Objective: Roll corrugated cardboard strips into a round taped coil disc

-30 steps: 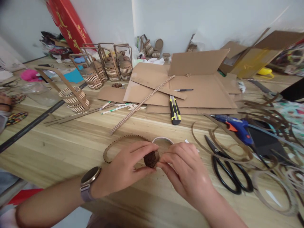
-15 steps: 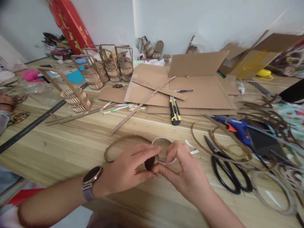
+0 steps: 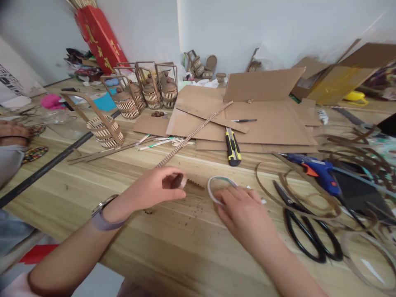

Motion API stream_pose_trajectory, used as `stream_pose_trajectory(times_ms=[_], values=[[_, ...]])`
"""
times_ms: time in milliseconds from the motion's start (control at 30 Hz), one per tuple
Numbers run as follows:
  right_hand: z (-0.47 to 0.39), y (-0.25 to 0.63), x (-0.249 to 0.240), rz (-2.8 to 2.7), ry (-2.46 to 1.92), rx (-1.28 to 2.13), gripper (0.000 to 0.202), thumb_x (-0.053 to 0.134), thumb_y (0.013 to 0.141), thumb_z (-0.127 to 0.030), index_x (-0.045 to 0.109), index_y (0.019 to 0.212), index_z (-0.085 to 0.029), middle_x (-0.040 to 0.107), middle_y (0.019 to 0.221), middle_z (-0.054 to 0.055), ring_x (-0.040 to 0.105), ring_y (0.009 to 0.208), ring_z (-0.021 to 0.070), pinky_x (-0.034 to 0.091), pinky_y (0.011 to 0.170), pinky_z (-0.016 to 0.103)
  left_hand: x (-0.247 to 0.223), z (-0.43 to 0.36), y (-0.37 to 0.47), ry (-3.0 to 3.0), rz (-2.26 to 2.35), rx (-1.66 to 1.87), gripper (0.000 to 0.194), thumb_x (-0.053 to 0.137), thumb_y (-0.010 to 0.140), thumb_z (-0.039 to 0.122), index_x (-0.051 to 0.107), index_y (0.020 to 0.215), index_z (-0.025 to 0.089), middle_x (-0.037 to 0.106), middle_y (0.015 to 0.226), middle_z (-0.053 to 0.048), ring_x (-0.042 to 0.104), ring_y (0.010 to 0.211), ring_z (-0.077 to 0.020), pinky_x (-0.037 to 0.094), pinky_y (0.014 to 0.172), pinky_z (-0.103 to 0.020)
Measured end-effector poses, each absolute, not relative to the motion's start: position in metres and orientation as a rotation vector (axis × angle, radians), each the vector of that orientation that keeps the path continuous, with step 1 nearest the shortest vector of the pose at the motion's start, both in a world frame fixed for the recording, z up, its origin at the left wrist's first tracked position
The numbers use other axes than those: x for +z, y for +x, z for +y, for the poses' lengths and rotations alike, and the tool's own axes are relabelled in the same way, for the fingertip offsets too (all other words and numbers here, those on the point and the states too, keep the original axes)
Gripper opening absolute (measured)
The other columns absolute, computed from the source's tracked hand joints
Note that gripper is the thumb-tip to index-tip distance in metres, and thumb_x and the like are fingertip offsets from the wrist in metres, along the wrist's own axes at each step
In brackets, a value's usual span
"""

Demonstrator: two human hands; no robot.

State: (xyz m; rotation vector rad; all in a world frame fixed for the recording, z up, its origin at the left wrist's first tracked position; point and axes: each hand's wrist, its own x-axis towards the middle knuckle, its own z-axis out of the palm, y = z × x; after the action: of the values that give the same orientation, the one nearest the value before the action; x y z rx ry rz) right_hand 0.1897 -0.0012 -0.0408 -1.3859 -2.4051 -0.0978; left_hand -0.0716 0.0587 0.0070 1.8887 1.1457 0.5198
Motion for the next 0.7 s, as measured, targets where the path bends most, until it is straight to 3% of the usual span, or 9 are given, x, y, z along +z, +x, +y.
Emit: stream_pose_trajectory(times_ms=[100,200,333,433,600,700], values=[[0.002,0.199,-0.041,-2.255,-1.509,-0.377,0.019,0.049,0.095,-0.034,0.064,0.098,-0.021,0.069,0.086,0.007,0.063,0.08,0.026,0.039,0.071,0.039,0.006,0.056,-0.067,2.032,1.166,0.345,0.034,0.075,0.076,0.046,0.069,0.093,0.018,0.07,0.087,-0.002,0.064,0.076,-0.0191,0.045,0.062,-0.027],[0.002,0.199,-0.037,-2.158,-1.509,-0.424,0.03,0.048,0.097,-0.04,0.063,0.11,-0.018,0.07,0.098,0.011,0.063,0.09,0.0295,0.042,0.075,0.043,0.01,0.052,-0.062,2.055,1.215,0.332,0.04,0.073,0.077,0.052,0.069,0.099,0.019,0.072,0.086,-0.002,0.064,0.074,-0.0195,0.042,0.061,-0.026],[-0.003,0.185,-0.028,-2.189,-1.284,-0.296,0.027,0.055,0.096,-0.035,0.066,0.112,-0.017,0.069,0.097,0.011,0.064,0.088,0.0246,0.048,0.073,0.037,0.018,0.039,-0.055,2.186,1.085,0.381,0.041,0.078,0.076,0.045,0.069,0.104,0.018,0.073,0.095,-0.004,0.067,0.086,-0.0231,0.048,0.072,-0.03],[-0.009,0.172,-0.024,-2.214,-1.23,-0.237,0.024,0.053,0.097,-0.033,0.071,0.102,-0.019,0.069,0.085,0.008,0.065,0.075,0.0205,0.05,0.064,0.032,0.021,0.026,-0.049,2.261,0.944,0.44,0.051,0.082,0.075,0.04,0.065,0.117,0.017,0.07,0.116,-0.01,0.065,0.106,-0.027,0.051,0.09,-0.035],[-0.01,0.173,-0.024,-2.111,-1.409,0.188,0.023,0.05,0.096,-0.028,0.07,0.086,-0.021,0.07,0.07,0.002,0.066,0.058,0.0157,0.049,0.05,0.025,0.019,0.012,-0.047,2.17,0.775,0.634,0.059,0.078,0.079,0.045,0.06,0.128,0.018,0.062,0.136,-0.013,0.058,0.125,-0.0277,0.046,0.107,-0.039],[-0.004,0.185,-0.02,-1.858,-1.553,0.496,0.025,0.058,0.091,-0.039,0.068,0.074,-0.023,0.064,0.058,-0.001,0.059,0.048,0.0143,0.045,0.042,0.024,0.02,0.007,-0.048,2.037,0.655,0.79,0.063,0.077,0.079,0.047,0.058,0.132,0.019,0.067,0.128,-0.012,0.064,0.115,-0.0251,0.05,0.102,-0.036]])
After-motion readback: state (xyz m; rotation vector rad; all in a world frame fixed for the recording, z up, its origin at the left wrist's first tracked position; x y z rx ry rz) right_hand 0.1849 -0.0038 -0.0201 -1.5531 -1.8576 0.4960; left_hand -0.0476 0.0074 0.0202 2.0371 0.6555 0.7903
